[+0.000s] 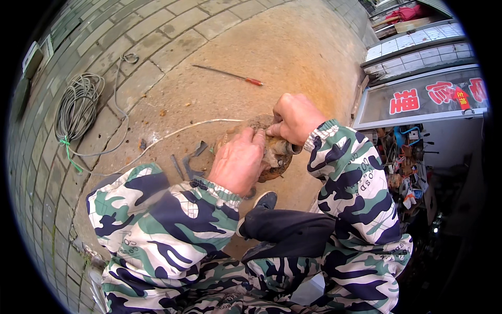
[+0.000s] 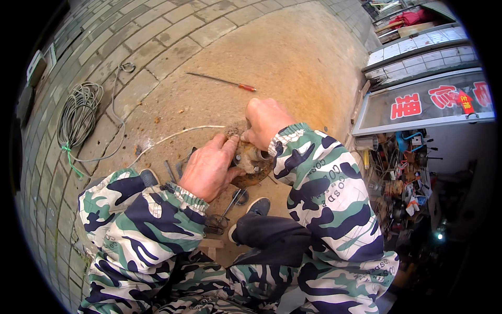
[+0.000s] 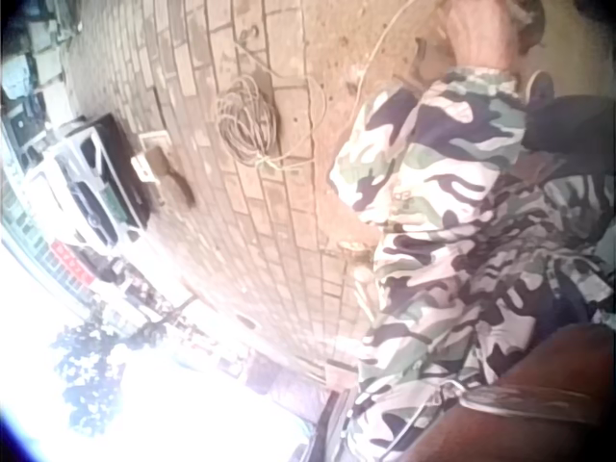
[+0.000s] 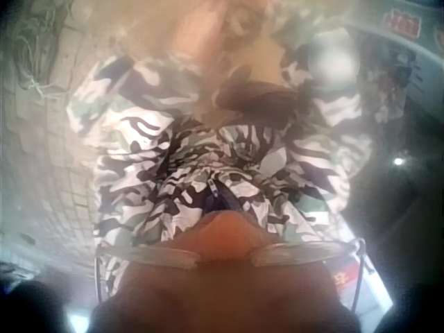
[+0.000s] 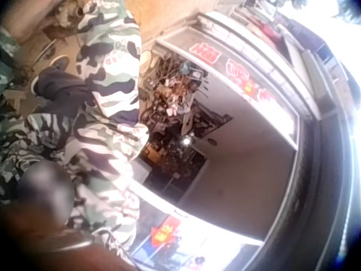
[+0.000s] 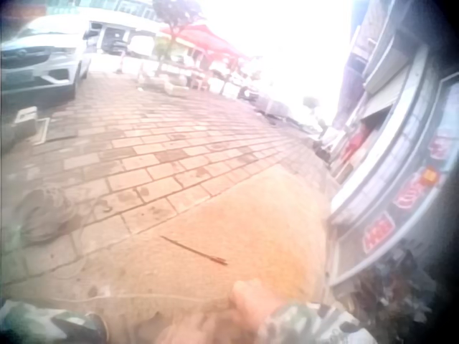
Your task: The person sits on the ground and cleans a rusty mechanical part, then inserts bolts and secures them with nuts. They use a wrench to tighten the nuts and briefly enter a cluttered shop to retrieve additional hardware.
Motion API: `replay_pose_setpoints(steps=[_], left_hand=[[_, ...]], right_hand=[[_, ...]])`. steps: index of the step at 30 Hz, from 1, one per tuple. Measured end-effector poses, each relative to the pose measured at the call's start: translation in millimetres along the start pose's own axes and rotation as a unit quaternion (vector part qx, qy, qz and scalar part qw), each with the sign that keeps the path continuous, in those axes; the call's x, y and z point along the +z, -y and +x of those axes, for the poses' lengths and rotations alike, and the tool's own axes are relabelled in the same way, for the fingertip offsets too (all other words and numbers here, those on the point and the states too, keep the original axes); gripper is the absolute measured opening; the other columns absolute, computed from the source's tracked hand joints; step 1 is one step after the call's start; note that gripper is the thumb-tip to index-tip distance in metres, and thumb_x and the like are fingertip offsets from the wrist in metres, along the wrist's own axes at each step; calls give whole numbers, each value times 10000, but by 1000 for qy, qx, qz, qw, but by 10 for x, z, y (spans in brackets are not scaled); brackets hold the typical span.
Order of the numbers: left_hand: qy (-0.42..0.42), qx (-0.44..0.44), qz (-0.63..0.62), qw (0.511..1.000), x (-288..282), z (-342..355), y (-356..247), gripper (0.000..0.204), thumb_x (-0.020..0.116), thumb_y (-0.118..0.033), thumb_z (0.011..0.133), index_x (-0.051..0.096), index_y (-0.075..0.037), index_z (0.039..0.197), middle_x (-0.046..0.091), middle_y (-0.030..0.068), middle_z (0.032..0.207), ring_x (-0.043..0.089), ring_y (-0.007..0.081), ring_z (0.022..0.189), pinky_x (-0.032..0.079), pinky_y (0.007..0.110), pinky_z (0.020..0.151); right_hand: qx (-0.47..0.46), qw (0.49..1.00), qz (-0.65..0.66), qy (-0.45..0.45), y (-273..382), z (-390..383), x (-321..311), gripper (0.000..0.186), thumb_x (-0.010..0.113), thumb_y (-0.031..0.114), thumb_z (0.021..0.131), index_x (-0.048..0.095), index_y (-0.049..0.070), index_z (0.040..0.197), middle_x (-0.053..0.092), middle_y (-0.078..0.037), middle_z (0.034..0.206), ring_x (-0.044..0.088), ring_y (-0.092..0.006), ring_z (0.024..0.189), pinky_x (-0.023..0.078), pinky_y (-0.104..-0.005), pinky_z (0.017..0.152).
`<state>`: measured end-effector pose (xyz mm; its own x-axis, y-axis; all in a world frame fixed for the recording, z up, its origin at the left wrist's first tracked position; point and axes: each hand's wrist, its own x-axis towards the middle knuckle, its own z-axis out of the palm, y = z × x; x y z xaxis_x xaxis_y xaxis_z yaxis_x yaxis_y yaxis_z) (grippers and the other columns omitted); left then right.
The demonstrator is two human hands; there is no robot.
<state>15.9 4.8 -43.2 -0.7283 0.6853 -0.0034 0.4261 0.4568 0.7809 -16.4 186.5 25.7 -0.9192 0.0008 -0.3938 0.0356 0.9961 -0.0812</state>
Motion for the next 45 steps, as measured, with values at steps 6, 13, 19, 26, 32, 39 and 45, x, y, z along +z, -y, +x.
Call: replay_pose_setpoints(steps=[6,13,19,26,32,39,45], left_hand=[[12,-2,3,1000,2,14,1,683,843,-170,785,553,42,1366,607,239,1196,641,456,1076,546,481,898],[15,8,-4,1000,-53,21,-23,726,855,-182,770,539,47,1383,598,245,1226,642,456,1086,549,476,913],[13,-8,6,1000,28,47,-9,739,879,-177,747,553,45,1372,610,243,1212,651,445,1081,558,471,904],[-3,-2,4,1000,41,35,-3,737,888,-175,735,564,42,1360,614,239,1203,656,442,1076,559,471,899],[7,-10,5,1000,29,44,-7,738,888,-180,733,566,39,1360,613,240,1217,654,442,1085,557,470,905],[18,-7,-18,1000,25,78,-126,749,888,-187,730,557,38,1363,613,235,1231,644,455,1087,550,479,908],[11,1,-6,1000,-65,29,38,751,904,-207,715,575,40,1344,627,241,1210,652,448,1086,551,466,911]], right_hand=[[-10,1000,-23,5,53,6,-18,295,842,216,784,718,-50,818,680,-306,827,703,-466,877,564,-500,751],[-1,1000,-16,24,42,40,-8,332,813,264,838,711,-51,832,675,-320,846,697,-475,877,559,-503,741],[30,996,48,63,-83,57,-89,343,820,259,837,737,-68,897,683,-307,819,719,-421,819,556,-472,716],[29,994,63,83,-102,-9,-153,253,858,151,759,793,-7,945,764,-195,856,757,-315,838,591,-393,772],[7,993,53,102,-61,16,-121,215,850,124,752,783,1,914,754,-208,851,758,-318,833,592,-400,747],[27,986,163,27,-294,-176,-212,177,782,87,847,729,-67,913,748,-209,812,753,-236,775,598,-347,690],[148,817,508,-231,-230,-765,181,209,705,65,917,657,-97,1041,712,-127,813,675,-145,712,560,-278,656]])
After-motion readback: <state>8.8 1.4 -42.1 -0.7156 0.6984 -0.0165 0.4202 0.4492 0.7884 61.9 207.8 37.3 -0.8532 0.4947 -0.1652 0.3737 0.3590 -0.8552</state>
